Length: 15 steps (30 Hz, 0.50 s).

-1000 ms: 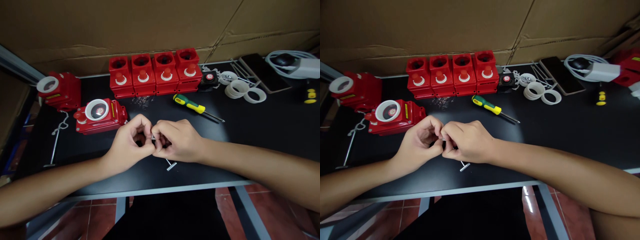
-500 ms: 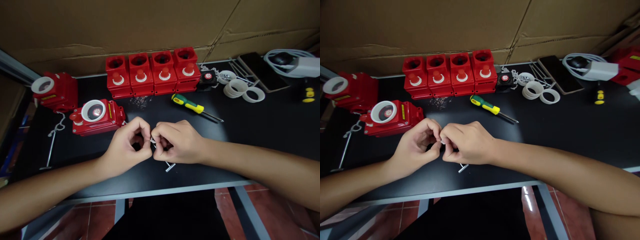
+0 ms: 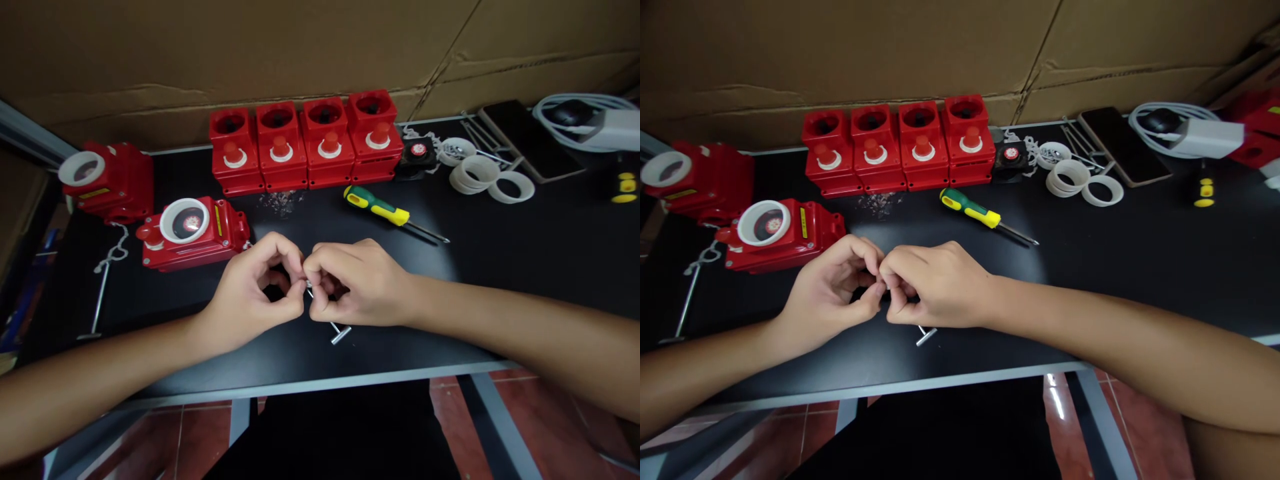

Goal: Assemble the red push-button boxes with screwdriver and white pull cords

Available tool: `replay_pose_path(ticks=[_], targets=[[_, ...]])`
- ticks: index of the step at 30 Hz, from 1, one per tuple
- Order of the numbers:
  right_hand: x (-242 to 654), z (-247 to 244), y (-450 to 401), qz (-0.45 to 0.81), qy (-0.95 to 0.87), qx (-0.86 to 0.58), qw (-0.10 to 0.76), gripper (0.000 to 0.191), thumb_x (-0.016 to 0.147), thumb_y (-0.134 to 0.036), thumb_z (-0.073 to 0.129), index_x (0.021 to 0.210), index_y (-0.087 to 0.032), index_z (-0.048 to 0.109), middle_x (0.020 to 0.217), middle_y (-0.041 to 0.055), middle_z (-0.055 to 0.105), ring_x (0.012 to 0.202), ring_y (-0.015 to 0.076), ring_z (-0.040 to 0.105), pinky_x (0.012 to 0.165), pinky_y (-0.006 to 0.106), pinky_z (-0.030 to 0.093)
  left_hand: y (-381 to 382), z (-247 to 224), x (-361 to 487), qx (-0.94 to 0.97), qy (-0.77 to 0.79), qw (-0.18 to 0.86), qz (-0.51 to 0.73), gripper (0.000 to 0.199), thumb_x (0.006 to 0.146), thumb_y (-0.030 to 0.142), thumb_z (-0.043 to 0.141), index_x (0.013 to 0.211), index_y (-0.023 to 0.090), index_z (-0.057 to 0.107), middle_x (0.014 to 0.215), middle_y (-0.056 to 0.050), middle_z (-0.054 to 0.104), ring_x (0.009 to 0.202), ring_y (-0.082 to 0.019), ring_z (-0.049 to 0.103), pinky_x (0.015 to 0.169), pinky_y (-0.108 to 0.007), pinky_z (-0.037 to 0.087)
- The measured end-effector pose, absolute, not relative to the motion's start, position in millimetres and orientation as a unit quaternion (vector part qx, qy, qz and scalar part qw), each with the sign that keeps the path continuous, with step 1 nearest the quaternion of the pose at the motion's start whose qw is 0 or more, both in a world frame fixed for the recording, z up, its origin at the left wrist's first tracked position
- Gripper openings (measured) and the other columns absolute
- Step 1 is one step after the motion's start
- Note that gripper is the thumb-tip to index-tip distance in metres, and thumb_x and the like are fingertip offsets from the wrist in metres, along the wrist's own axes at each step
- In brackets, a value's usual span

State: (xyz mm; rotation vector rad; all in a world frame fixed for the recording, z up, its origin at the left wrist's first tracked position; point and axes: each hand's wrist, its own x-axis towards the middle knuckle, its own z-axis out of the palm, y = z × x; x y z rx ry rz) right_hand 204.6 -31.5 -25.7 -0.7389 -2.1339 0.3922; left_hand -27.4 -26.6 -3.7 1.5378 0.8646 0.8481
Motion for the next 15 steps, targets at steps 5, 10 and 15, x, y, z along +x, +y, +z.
replay_pose_path(ticks=[5, 10, 15], targets=[[201.5, -27.5, -31.6, 0.128, -0.851, -0.287, 0.420, 0.015, 0.095, -0.010, 0.063, 0.093, -0.024, 0.059, 0.076, -0.0077, 0.071, 0.057, 0.0068, 0.053, 0.056, 0.021, 0.037, -26.1, -4.5, -26.0, 0.656, 0.372, 0.547, 0.362, 0.025, 0.083, 0.013, 0.083, 0.095, 0.024, 0.065, 0.089, 0.003, 0.071, 0.077, -0.013, 0.072, 0.068, -0.020, 0.063], [201.9, -27.2, -31.7, 0.129, -0.862, -0.280, 0.402, 0.015, 0.096, -0.010, 0.064, 0.094, -0.025, 0.059, 0.076, -0.0079, 0.067, 0.058, 0.0079, 0.053, 0.056, 0.023, 0.035, -26.0, -3.6, -24.2, 0.665, 0.375, 0.536, 0.361, 0.026, 0.080, 0.012, 0.080, 0.093, 0.024, 0.062, 0.085, 0.004, 0.069, 0.072, -0.011, 0.067, 0.064, -0.018, 0.058], [201.8, -27.2, -32.0, 0.114, -0.869, -0.283, 0.389, 0.014, 0.097, -0.012, 0.061, 0.094, -0.025, 0.057, 0.077, -0.0069, 0.068, 0.059, 0.0086, 0.050, 0.058, 0.024, 0.034, -27.4, 0.0, -23.1, 0.668, 0.387, 0.525, 0.358, 0.023, 0.080, 0.014, 0.077, 0.091, 0.025, 0.060, 0.083, 0.005, 0.066, 0.071, -0.010, 0.063, 0.063, -0.018, 0.054]])
